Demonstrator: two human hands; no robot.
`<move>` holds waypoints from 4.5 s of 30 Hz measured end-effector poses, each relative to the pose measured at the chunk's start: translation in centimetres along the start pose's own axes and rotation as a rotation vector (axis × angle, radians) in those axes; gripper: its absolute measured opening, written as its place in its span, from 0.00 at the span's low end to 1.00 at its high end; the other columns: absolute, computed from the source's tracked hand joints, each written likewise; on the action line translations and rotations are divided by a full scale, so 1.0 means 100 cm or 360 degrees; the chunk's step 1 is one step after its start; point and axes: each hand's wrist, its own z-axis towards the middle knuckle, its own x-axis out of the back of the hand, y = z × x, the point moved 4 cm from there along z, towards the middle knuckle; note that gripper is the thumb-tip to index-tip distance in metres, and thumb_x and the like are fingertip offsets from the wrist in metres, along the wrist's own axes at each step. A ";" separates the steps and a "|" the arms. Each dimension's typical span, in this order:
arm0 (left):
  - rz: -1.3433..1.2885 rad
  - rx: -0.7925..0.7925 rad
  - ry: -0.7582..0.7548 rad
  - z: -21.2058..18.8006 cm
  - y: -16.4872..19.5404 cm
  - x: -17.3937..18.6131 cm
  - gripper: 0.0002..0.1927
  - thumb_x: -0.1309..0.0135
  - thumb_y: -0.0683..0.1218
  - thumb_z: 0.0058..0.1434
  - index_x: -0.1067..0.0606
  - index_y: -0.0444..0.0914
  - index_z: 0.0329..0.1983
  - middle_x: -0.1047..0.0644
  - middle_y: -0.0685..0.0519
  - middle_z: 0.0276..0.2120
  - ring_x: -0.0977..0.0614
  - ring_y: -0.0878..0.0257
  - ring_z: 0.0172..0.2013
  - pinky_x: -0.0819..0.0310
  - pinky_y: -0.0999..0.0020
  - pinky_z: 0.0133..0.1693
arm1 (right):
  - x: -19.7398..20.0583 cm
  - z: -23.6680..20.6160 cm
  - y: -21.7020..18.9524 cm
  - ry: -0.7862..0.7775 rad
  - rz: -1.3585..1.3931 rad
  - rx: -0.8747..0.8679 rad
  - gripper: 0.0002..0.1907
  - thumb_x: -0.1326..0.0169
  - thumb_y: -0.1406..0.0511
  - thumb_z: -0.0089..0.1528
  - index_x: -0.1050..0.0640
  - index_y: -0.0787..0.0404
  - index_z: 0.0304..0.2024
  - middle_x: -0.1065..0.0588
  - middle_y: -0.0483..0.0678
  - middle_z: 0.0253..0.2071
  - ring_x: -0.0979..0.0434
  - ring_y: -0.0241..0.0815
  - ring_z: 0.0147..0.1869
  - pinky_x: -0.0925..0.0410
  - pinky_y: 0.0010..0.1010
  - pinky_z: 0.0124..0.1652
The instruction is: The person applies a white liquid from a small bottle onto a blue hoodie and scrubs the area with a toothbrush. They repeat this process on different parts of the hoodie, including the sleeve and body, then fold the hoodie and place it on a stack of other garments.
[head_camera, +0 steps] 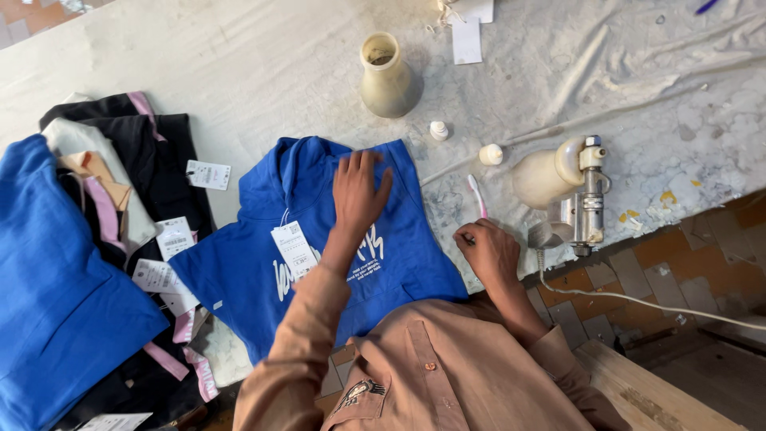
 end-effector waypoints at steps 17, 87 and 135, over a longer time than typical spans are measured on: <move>0.0040 0.0224 -0.0801 0.019 -0.043 -0.002 0.20 0.33 0.51 0.58 0.25 0.36 0.48 0.20 0.42 0.41 0.18 0.44 0.43 0.24 0.52 0.44 | 0.008 0.035 -0.019 0.0030 0.0715 0.0232 0.12 0.45 0.64 0.67 0.20 0.54 0.52 0.19 0.46 0.48 0.18 0.43 0.43 0.26 0.34 0.37; 0.0132 -0.0125 -0.0360 -0.091 -0.021 0.057 0.33 0.45 0.61 0.63 0.27 0.33 0.61 0.27 0.45 0.55 0.27 0.49 0.48 0.33 0.54 0.47 | -0.029 0.010 -0.137 0.0843 0.0522 0.0005 0.11 0.39 0.65 0.61 0.21 0.62 0.45 0.18 0.52 0.35 0.15 0.46 0.37 0.26 0.36 0.38; -0.0186 -0.0109 -0.0204 -0.118 -0.061 0.056 0.16 0.44 0.53 0.66 0.19 0.44 0.53 0.26 0.50 0.60 0.28 0.54 0.62 0.41 0.50 0.66 | -0.055 0.075 -0.147 -0.0137 0.0366 0.0555 0.13 0.33 0.66 0.54 0.16 0.58 0.42 0.22 0.46 0.35 0.21 0.44 0.36 0.29 0.35 0.35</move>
